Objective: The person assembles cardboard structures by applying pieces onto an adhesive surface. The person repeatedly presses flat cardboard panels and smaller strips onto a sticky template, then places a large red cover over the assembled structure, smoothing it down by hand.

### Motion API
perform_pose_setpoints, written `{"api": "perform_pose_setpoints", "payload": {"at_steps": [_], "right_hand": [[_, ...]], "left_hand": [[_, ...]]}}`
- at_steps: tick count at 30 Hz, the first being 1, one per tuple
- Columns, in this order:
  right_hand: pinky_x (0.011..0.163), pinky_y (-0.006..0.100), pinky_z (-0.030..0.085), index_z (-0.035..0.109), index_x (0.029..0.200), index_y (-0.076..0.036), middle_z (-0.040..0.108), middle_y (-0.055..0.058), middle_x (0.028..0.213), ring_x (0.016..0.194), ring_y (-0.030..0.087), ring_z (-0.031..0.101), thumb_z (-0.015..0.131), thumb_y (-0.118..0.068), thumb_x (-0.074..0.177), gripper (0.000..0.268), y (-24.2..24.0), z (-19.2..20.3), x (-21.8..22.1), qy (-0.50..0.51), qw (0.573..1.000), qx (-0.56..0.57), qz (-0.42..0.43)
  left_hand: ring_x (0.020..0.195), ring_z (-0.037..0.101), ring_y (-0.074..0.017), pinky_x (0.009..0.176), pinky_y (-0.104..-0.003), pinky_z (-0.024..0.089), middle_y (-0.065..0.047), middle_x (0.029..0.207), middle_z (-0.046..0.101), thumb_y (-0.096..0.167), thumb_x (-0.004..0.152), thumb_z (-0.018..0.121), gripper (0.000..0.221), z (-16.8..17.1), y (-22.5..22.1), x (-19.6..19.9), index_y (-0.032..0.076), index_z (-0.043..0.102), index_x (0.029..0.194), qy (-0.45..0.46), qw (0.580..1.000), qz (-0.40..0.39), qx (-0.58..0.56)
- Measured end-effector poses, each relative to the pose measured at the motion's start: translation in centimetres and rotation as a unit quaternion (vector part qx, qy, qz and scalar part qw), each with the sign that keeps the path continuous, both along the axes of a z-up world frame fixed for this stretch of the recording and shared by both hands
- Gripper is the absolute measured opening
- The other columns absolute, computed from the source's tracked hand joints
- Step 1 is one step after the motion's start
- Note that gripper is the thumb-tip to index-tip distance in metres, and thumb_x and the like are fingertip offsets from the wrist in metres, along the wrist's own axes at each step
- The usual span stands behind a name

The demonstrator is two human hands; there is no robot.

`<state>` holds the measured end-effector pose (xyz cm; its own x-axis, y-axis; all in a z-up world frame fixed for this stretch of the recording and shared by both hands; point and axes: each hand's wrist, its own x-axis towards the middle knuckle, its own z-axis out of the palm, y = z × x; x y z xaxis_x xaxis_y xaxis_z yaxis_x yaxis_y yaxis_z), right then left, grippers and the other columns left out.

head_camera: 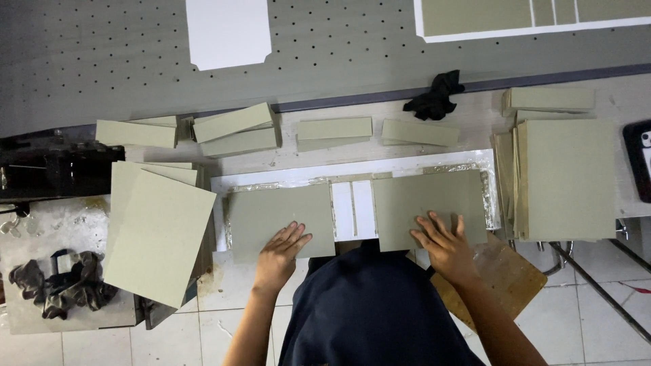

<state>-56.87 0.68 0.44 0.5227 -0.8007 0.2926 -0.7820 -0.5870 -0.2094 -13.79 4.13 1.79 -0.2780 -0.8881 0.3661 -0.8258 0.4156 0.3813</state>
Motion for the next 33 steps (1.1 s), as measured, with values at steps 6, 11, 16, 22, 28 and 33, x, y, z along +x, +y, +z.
{"api": "perform_pose_setpoints", "payload": {"at_steps": [6, 11, 16, 22, 28, 33], "right_hand": [[0.131, 0.05, -0.002, 0.07, 0.127, -0.016, 0.063, -0.002, 0.141, 0.143, 0.018, 0.047, 0.047, 0.009, 0.1, 0.042, -1.0, 8.0, 3.7, 0.056, 0.992, 0.098, -0.059], [0.129, 0.04, 0.011, 0.063, 0.136, -0.021, 0.059, -0.008, 0.144, 0.141, 0.011, 0.046, 0.045, -0.001, 0.105, 0.041, -1.6, 11.7, 5.3, 0.153, 0.972, 0.15, -0.1], [0.107, 0.085, 0.003, 0.033, 0.153, -0.047, 0.009, 0.008, 0.173, 0.154, 0.037, 0.017, 0.068, -0.027, 0.066, 0.096, -3.2, 5.5, 2.2, 0.218, 0.958, 0.184, -0.014], [0.123, 0.049, 0.027, 0.064, 0.138, -0.016, 0.048, 0.009, 0.16, 0.155, 0.022, 0.036, 0.064, -0.017, 0.1, 0.038, -15.4, 2.1, 2.5, 0.004, 0.996, -0.073, -0.056], [0.091, 0.035, 0.056, 0.073, 0.118, -0.018, 0.071, 0.0, 0.114, 0.11, 0.019, 0.069, 0.077, -0.02, 0.092, 0.027, -20.1, 4.6, 3.7, 0.129, 0.98, 0.024, -0.15], [0.083, 0.032, 0.058, 0.076, 0.108, -0.024, 0.074, -0.007, 0.107, 0.101, 0.014, 0.072, 0.077, -0.017, 0.09, 0.019, -19.6, 6.9, 3.5, 0.113, 0.983, -0.015, -0.145]], "left_hand": [[0.126, 0.063, -0.0371, 0.107, -0.051, 0.05, -0.022, 0.129, 0.069, 0.01, 0.06, 0.095, 0.082, 9.2, -2.5, 0.1, 0.007, 0.066, 0.137, 0.139, 0.945, 0.016, 0.296], [0.116, 0.07, -0.0319, 0.096, -0.046, 0.054, -0.016, 0.112, 0.078, 0.021, 0.087, 0.08, 0.048, 7.6, -4.8, 1.3, 0.014, 0.07, 0.134, 0.284, 0.872, 0.124, 0.378], [0.109, 0.073, -0.0309, 0.093, -0.045, 0.057, -0.014, 0.111, 0.078, 0.017, 0.096, 0.07, 0.03, 10.0, -10.2, -1.8, 0.012, 0.074, 0.125, 0.226, 0.924, 0.173, 0.255], [0.131, 0.06, -0.0324, 0.107, -0.043, 0.05, -0.016, 0.131, 0.069, 0.01, 0.093, 0.074, 0.033, 5.6, -21.2, -7.0, 0.006, 0.072, 0.126, -0.007, 1.0, 0.002, 0.02], [0.112, 0.071, -0.0185, 0.1, -0.036, 0.055, 0.0, 0.114, 0.075, 0.008, 0.092, 0.07, 0.03, 4.0, -23.8, -8.1, 0.018, 0.072, 0.12, -0.238, 0.967, -0.01, 0.087], [0.104, 0.074, -0.0222, 0.088, -0.037, 0.06, -0.004, 0.107, 0.075, 0.006, 0.091, 0.071, 0.03, 3.7, -22.9, -6.9, 0.013, 0.071, 0.121, -0.18, 0.983, -0.024, -0.016]]}}
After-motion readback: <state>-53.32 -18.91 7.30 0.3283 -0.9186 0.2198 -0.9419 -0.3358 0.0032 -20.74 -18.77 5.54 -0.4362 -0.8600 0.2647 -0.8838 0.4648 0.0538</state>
